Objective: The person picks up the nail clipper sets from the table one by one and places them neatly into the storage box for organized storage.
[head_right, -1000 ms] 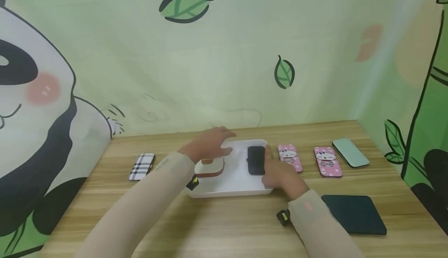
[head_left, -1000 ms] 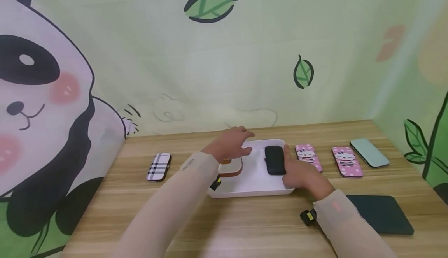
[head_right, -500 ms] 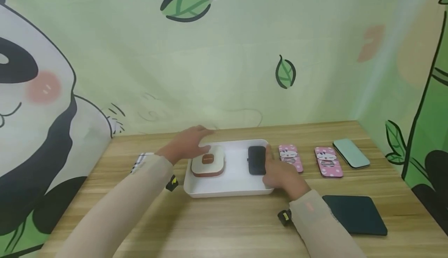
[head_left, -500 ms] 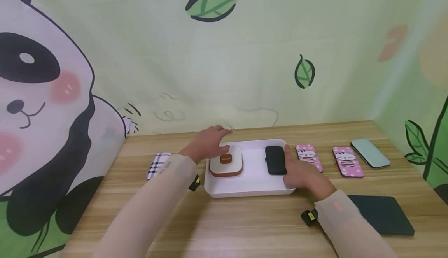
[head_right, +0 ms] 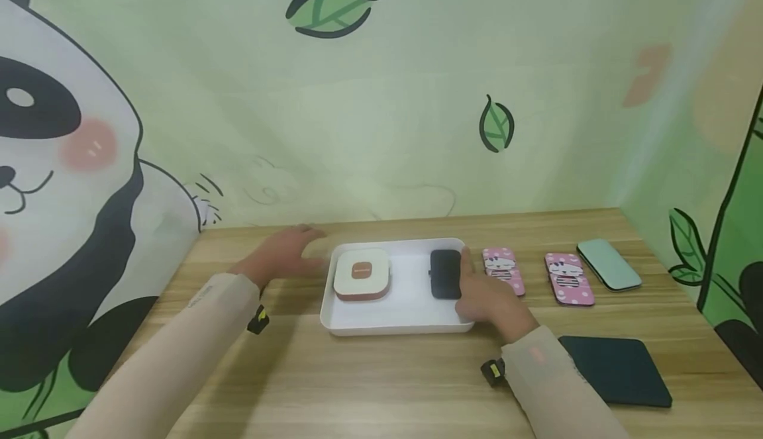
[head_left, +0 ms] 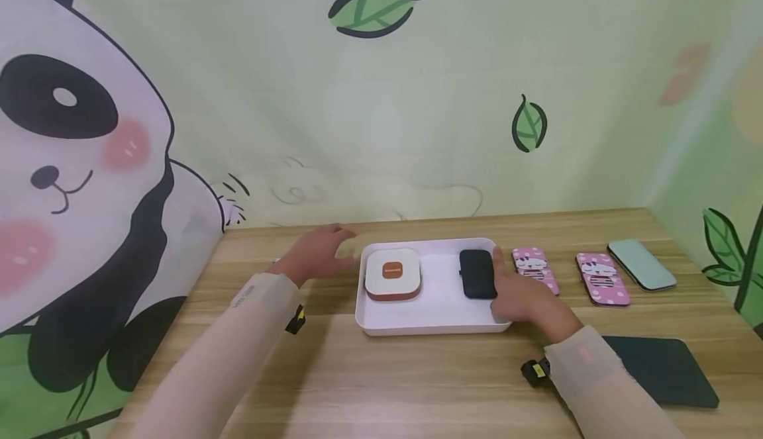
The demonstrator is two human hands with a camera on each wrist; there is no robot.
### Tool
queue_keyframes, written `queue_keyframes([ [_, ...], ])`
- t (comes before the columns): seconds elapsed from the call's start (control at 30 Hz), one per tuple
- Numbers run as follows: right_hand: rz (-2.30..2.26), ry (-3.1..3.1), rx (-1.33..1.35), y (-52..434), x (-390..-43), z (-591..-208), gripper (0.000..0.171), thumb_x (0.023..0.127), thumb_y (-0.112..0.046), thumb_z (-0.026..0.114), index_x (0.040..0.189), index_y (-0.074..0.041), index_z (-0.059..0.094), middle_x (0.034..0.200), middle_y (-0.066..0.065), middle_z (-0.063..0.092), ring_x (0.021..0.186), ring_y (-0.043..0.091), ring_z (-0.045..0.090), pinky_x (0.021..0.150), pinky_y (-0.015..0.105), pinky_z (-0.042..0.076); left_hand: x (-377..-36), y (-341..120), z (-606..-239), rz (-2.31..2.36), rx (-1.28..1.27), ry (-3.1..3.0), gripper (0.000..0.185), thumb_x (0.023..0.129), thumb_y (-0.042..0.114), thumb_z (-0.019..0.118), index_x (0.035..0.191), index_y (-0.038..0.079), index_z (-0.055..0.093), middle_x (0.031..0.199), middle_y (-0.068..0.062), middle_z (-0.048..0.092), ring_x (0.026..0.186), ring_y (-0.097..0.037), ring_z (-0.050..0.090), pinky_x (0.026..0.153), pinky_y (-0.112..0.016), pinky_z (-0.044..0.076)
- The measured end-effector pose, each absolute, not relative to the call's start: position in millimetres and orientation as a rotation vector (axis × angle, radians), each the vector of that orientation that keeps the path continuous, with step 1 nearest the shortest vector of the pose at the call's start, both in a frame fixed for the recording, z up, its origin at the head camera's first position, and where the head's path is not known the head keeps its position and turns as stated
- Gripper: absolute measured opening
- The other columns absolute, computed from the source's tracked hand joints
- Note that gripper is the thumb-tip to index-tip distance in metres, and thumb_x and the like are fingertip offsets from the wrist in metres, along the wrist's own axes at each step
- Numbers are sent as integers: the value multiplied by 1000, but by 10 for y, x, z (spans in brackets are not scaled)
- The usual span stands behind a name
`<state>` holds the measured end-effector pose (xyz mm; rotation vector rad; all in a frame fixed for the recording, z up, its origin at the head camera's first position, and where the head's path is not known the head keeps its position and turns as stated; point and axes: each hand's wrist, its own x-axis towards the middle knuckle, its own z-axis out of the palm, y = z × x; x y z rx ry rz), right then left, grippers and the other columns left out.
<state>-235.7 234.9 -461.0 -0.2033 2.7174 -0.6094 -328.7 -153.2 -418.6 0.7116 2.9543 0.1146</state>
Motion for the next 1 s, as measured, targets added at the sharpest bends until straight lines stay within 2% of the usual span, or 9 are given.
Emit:
queue_keyframes([
  [0.2,-620,2722,-205,2343,-2364,-4639,104,84,-10,56,157,-3,-17,59,1,49,45,14,40,43,26,31,-3245,-1769,-4249,169,669,2962,62,95,53,55,145,17,53,151,-13,47,139,-34,45,111,-52,38],
  [0.53,-624,2720,-187,2352,-2369,-4651,104,85,-11,57,158,-5,-17,60,3,50,45,16,41,42,26,32,-3150,-2137,-4336,238,778,2952,61,94,44,60,146,13,51,147,-17,50,137,-37,45,112,-54,36],
  [0.73,-618,2721,-192,2348,-2371,-4649,104,85,-11,57,157,-5,-17,60,2,48,45,15,40,43,26,31,-3066,-2389,-4380,193,705,2857,81,88,50,68,153,10,40,151,-27,40,138,-46,40,110,-60,34],
  [0.9,-620,2727,-189,2353,-2364,-4647,104,85,-10,57,157,-4,-17,59,1,48,45,14,39,43,26,31,-3023,-2518,-4395,176,593,2765,106,78,66,73,158,12,30,159,-27,28,144,-49,28,111,-65,30],
  [1.0,-622,2729,-190,2354,-2362,-4650,104,85,-10,56,157,-3,-17,59,1,47,45,14,39,42,26,30,-2998,-2560,-4377,191,558,2743,112,73,65,78,158,12,29,160,-28,25,145,-51,25,110,-67,29],
])
